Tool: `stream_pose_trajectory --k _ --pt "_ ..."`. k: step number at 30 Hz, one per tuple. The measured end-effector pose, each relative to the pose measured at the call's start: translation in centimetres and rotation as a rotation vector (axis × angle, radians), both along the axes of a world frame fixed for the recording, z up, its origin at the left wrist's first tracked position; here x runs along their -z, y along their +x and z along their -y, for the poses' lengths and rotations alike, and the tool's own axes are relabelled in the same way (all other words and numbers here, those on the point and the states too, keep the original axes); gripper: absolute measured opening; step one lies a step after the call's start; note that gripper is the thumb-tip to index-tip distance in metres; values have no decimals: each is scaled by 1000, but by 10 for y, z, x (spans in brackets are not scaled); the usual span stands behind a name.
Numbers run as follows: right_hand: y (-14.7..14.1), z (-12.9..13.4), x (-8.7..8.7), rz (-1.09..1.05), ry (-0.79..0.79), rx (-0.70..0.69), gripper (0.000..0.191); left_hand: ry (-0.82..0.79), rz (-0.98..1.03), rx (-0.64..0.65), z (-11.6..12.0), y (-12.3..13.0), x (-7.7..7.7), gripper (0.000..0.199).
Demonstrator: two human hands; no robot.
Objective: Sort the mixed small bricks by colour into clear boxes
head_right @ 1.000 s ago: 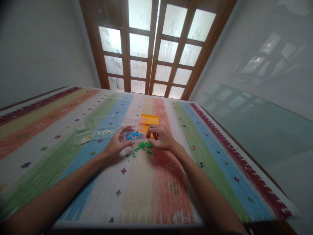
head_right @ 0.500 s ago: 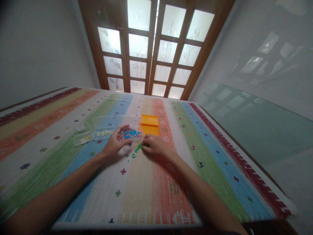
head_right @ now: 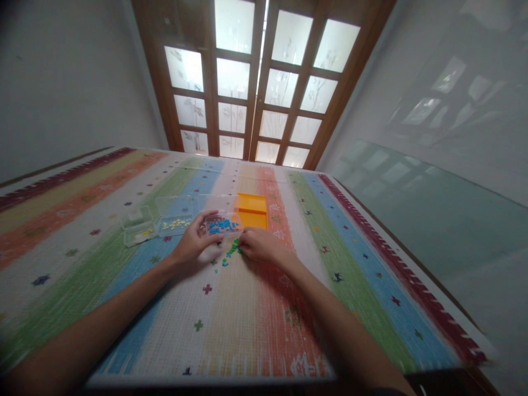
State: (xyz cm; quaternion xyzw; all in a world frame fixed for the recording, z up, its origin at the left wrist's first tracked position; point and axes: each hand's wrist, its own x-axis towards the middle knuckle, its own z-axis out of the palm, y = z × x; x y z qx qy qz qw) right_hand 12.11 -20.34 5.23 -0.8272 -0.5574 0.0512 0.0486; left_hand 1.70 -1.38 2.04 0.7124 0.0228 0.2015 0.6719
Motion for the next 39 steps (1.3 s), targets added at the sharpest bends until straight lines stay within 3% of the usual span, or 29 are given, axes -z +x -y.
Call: stream_pose_trajectory --k 11,39 --pt "7 -1 1 -26 -18 -57 20 -31 3 9 -1 0 -2 67" --pt "-4 10 1 -9 -18 15 14 -59 -32 5 1 -2 -4 68"
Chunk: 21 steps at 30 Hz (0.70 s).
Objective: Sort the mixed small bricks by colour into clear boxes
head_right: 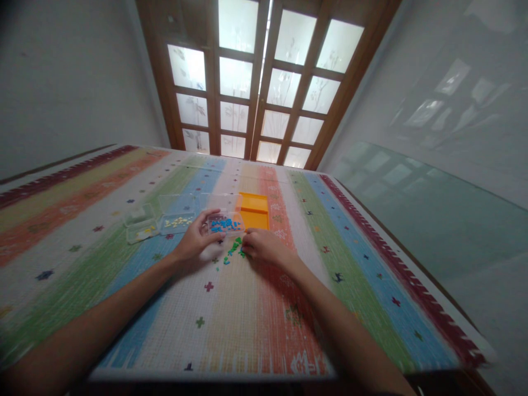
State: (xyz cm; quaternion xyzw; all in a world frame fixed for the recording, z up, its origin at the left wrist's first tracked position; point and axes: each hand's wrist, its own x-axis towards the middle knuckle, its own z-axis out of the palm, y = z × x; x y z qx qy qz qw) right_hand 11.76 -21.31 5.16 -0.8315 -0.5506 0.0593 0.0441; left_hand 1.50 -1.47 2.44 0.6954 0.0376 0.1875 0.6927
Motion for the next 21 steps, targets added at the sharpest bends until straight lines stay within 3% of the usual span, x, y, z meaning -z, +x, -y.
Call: stream_pose_trajectory --k 21 --pt "-9 -4 -2 47 -111 17 20 12 25 26 -2 3 2 67"
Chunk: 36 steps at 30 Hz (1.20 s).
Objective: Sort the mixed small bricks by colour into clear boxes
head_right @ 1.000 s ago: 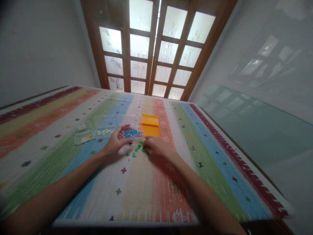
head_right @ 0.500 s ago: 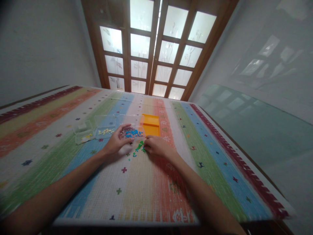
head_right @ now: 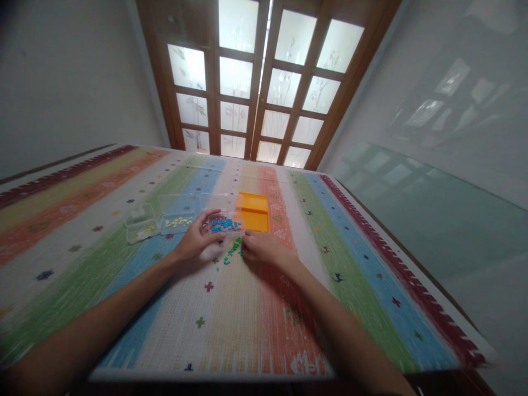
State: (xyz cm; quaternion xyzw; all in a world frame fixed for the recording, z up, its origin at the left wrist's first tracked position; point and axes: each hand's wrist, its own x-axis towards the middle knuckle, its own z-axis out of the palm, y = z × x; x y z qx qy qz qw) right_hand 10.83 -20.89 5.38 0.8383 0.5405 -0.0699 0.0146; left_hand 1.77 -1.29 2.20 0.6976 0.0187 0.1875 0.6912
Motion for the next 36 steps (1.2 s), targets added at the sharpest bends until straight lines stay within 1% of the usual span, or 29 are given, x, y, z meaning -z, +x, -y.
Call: stream_pose_trajectory --k 4,7,9,13,16,19,22,24,29,33,36 --pt "-3 0 3 37 -11 5 22 -8 0 4 0 -1 -1 67" --pt "-1 3 1 30 25 -7 17 5 0 -2 0 -2 -3 66" --pt "1 7 -5 3 57 -13 14 17 -8 -8 1 -3 -4 66" --pt "6 16 -28 -33 148 -34 9 15 -5 20 2 -4 -5 65" --pt "9 18 -43 -51 228 -53 9 -23 -5 93 4 -6 -6 65" --pt "9 13 -50 -69 256 -78 11 -66 -13 187 8 -8 -7 63" --pt "8 4 -50 -85 210 -95 13 -102 -34 262 12 -10 -7 63" --pt "8 -2 -49 -106 161 -85 13 -113 -53 291 14 -11 -7 64" --pt "8 -8 -54 -194 37 -46 12 -131 -65 305 16 -12 -5 61" --pt "8 -9 -59 -252 -42 -84 10 -140 -74 317 15 -11 -4 63" --pt "8 -11 -59 -256 -71 -107 9 -145 -83 328 15 -11 -2 64"
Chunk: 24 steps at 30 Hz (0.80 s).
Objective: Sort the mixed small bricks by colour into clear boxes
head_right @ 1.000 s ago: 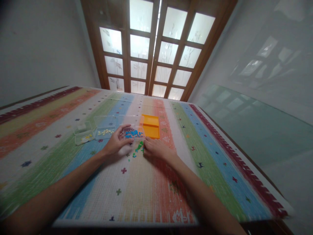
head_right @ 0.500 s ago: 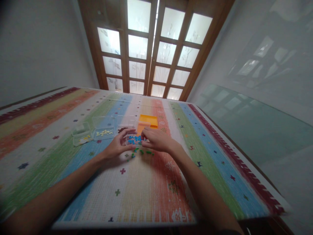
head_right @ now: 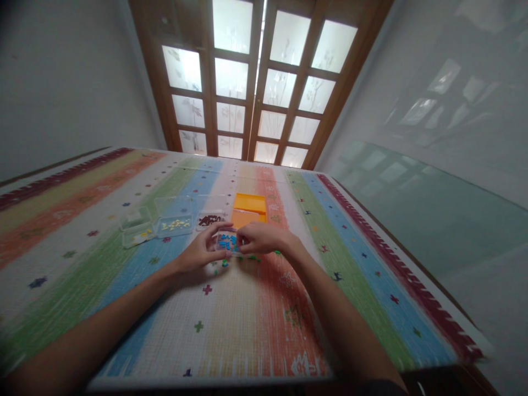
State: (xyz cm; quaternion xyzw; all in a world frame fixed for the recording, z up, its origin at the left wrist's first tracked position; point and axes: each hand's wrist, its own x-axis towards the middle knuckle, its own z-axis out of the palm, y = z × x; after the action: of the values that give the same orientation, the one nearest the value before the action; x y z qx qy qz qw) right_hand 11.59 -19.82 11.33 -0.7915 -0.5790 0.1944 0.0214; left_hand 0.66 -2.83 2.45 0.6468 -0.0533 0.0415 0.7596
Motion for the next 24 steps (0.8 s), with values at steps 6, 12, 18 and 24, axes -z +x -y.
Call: stream_pose_trajectory --k 6,12,18,24 --pt "-3 -3 1 46 -5 14 11 -15 -10 4 1 -1 0 63" --pt "-1 1 7 93 103 10 11 17 4 -27 1 -1 -4 63" --pt "2 6 9 116 211 -2 12 9 6 -43 0 1 -4 64" --pt "3 7 11 110 215 -19 15 10 19 -54 0 2 -4 65"
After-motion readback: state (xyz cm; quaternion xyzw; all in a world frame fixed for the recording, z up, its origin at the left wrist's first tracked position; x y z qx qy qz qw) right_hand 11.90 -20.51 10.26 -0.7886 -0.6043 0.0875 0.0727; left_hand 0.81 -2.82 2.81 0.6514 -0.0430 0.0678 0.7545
